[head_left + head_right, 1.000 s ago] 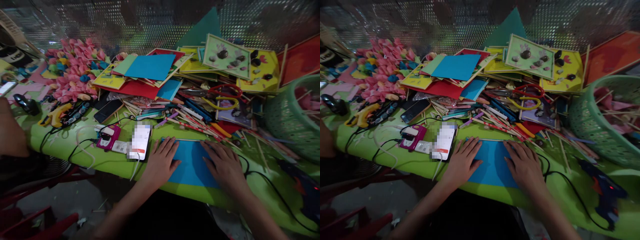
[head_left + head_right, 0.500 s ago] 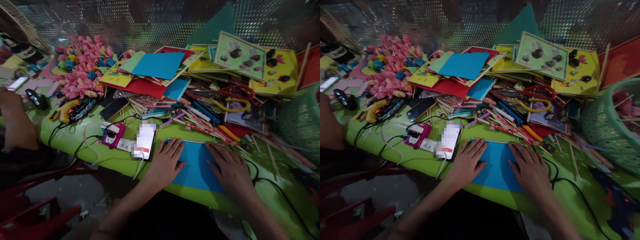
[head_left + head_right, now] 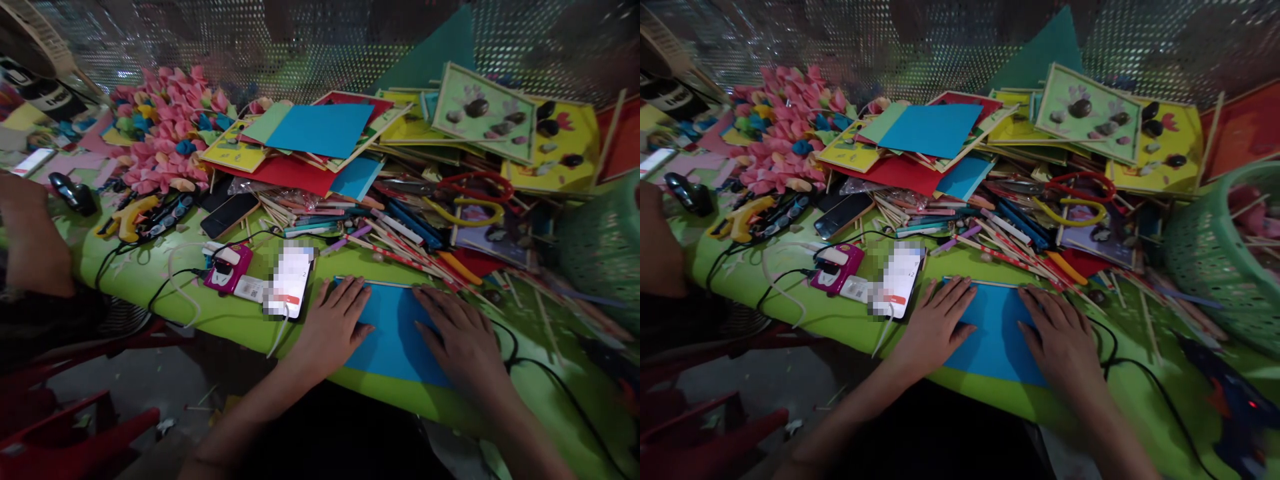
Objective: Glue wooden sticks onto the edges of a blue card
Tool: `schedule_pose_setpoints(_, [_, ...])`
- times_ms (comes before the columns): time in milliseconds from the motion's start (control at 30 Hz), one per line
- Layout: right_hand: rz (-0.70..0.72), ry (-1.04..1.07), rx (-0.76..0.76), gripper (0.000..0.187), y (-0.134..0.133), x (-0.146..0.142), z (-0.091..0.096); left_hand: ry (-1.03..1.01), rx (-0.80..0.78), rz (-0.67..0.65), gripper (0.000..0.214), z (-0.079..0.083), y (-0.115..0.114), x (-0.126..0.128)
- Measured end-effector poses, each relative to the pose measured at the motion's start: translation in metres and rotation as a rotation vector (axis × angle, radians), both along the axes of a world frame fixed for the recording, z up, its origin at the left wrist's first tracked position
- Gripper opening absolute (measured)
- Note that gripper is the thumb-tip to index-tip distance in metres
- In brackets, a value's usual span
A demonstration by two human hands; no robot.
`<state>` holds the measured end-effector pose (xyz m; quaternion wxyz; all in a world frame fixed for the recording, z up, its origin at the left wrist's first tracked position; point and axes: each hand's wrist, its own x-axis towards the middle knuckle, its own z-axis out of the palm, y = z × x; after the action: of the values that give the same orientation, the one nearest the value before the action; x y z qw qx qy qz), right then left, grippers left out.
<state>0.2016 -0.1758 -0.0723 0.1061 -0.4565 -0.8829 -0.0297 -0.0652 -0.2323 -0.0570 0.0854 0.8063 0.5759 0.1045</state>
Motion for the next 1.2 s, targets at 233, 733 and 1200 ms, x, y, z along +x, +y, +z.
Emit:
schedule_pose_setpoints(233, [-0.006,0.01,-0.006,0.058,-0.0002,-0.0018,0.0013,-0.001,-0.003,0.0,0.061,-0.001,0.0004,0.0005])
schedule_pose_setpoints(733, [-0.005,0.006,-0.014,0.06,-0.0004,-0.0018,0.0022,-0.023,-0.006,0.006,0.061,-0.0011,0.0003,0.0002])
schedule_pose_setpoints(1200, [0.015,0.0,0.02,0.063,0.0004,-0.0031,0.0024,-0.013,0.005,0.028,0.061,0.0003,-0.0004,0.0008])
